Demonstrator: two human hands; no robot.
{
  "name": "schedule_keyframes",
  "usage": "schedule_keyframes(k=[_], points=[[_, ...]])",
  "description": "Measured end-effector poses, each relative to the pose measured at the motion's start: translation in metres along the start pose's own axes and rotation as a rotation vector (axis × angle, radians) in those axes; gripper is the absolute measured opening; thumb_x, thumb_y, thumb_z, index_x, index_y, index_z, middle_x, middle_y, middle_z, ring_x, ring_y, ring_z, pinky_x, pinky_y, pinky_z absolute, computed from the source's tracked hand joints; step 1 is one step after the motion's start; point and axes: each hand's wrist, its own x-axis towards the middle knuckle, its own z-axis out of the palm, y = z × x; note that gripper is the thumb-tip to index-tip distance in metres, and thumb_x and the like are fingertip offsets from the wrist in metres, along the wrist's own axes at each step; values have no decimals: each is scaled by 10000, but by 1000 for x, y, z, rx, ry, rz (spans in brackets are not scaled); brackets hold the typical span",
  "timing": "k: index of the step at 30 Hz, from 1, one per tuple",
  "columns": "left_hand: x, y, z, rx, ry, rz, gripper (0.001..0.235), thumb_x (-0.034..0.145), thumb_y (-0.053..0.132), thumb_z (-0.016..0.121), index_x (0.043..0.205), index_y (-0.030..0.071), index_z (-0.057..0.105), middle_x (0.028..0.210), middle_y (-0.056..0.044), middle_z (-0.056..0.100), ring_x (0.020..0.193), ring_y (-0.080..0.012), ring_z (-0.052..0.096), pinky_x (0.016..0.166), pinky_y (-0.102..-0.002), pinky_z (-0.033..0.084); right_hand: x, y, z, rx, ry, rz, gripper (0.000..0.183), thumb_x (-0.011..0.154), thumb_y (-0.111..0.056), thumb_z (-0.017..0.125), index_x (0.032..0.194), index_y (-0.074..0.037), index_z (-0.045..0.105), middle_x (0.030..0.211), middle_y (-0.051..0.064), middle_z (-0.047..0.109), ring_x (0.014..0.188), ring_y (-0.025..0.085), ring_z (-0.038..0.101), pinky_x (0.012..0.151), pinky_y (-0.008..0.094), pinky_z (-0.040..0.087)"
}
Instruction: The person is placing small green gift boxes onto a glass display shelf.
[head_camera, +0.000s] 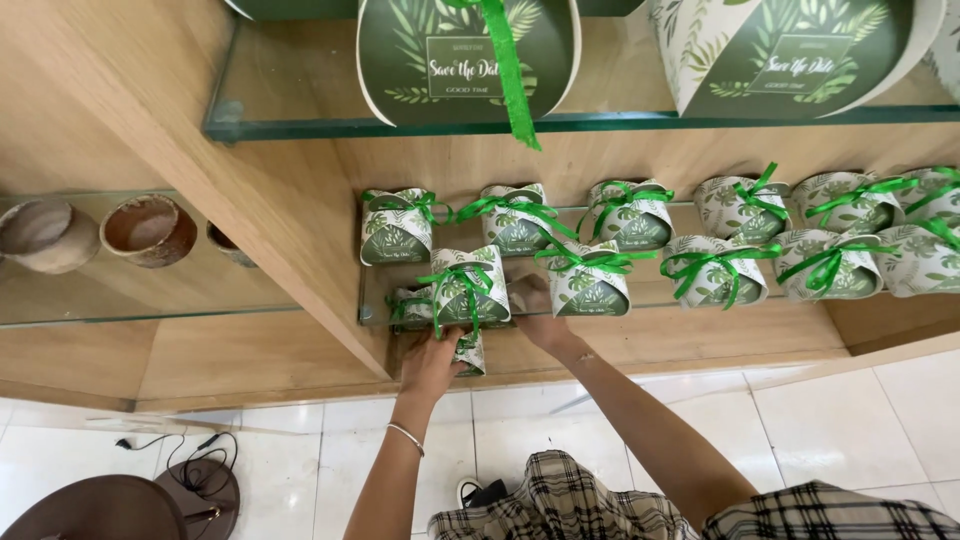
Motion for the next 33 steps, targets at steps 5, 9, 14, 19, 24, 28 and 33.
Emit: schedule_keyframes(k=[5,9,14,19,24,28,33], points=[[-30,26,-21,-109,60,-12,990,699,231,893,1539,208,370,1576,-158,350,1347,-372,496,1047,-484,491,-61,-64,-60,-116,76,112,278,825,-81,769,1095,-92,706,1117,167,653,987,383,645,820,447,531],[-58,45,-11,-278,226,14,902,791,257,859,1532,159,353,1556,-211,336,1404,-427,378,1115,-519,382,-103,-80,-85,-66,33,351,254,863,-68,722,1113,-103,692,1164,138,628,861,338,674,763,411,556],[-74,75,25,-309,144,-7,807,820,247,819,1498,195,385,1563,-143,333,1453,-370,342,1175,-521,323,-146,-95,-119,-64,36,483,288,853,-39,704,1133,-105,696,1186,118,606,915,312,671,760,388,581],[-74,127,23,-135,-39,-118,799,866,277,798,1535,281,363,1589,-102,195,1493,-323,267,1241,-578,203,-180,-112,-156,31,85,632,234,877,-60,699,1108,-95,686,1206,92,611,982,283,673,765,391,585],[-75,187,46,-72,-1,82,792,830,245,811,1506,274,398,1618,-136,148,1468,-355,298,1198,-574,281,-241,-122,-207,-27,-18,849,228,910,-132,701,1135,-95,690,1273,88,569,1062,283,633,899,377,557],[-82,246,89,-81,-71,260,772,839,220,798,1506,249,412,1606,-142,173,1411,-355,394,1154,-519,384,-307,-127,-263,-71,-98,1030,267,949,-188,666,1204,-116,640,1232,83,592,1044,257,658,931,359,552],[-103,334,170,-121,-199,478,749,807,161,828,1460,202,464,1597,-200,162,1440,-379,371,1081,-455,476,-415,-130,-327,-3,-112,1195,308,980,-252,646,1262,-130,615,1219,102,606,1039,269,662,930,380,544]])
